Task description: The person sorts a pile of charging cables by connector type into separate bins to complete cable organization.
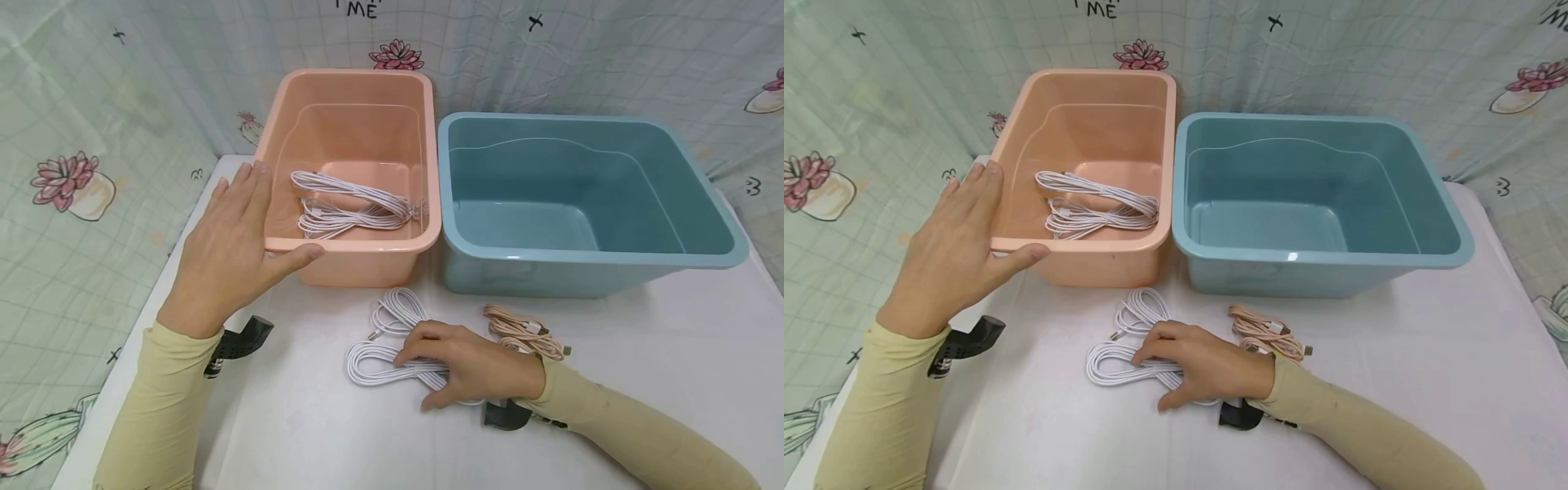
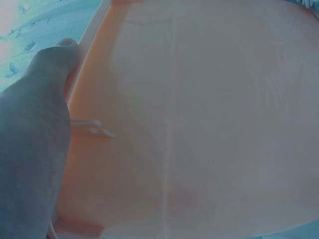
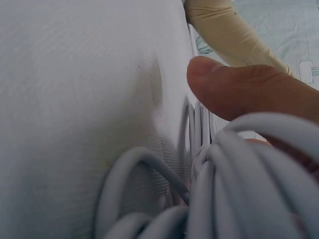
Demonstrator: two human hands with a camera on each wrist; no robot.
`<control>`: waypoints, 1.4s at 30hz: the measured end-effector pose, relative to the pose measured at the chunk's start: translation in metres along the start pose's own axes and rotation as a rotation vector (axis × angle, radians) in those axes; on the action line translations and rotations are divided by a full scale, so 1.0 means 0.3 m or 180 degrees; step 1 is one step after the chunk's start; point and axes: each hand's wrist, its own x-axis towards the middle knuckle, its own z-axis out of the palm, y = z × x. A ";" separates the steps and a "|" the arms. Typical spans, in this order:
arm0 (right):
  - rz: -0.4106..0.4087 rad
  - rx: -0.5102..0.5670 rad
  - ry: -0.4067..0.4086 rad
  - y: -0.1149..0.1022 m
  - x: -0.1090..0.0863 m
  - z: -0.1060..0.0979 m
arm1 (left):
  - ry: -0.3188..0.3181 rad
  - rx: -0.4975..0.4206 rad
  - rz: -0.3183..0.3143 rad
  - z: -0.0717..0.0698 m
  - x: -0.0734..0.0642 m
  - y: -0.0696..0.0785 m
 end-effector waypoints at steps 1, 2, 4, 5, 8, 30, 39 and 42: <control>0.0027 -0.0028 -0.0037 -0.002 -0.002 -0.001 | 0.0002 -0.0002 0.0001 0.000 0.000 0.001; 0.0037 -0.0066 -0.0062 -0.004 -0.003 -0.001 | 0.0005 -0.0002 -0.0001 0.000 0.001 0.002; -0.0014 -0.0148 -0.0067 -0.004 -0.007 0.000 | 0.0000 -0.0001 -0.0003 0.000 0.001 0.003; -0.0058 -0.0195 -0.0059 -0.004 -0.008 0.001 | -0.0009 0.0002 -0.0007 0.000 0.001 0.003; -0.0210 -0.0334 0.0008 -0.004 -0.012 0.005 | -0.0040 0.0001 -0.0018 0.000 0.000 0.003; -0.0419 -0.0499 0.0107 -0.012 -0.011 0.010 | -0.0050 -0.0026 -0.0030 -0.002 -0.010 0.002; -0.0488 -0.0567 0.0206 -0.011 -0.014 0.014 | -0.0021 -0.0012 -0.0013 0.000 -0.005 0.001; -0.0450 -0.0553 0.0223 -0.014 -0.014 0.015 | -0.0022 -0.0013 -0.0015 0.000 -0.006 0.000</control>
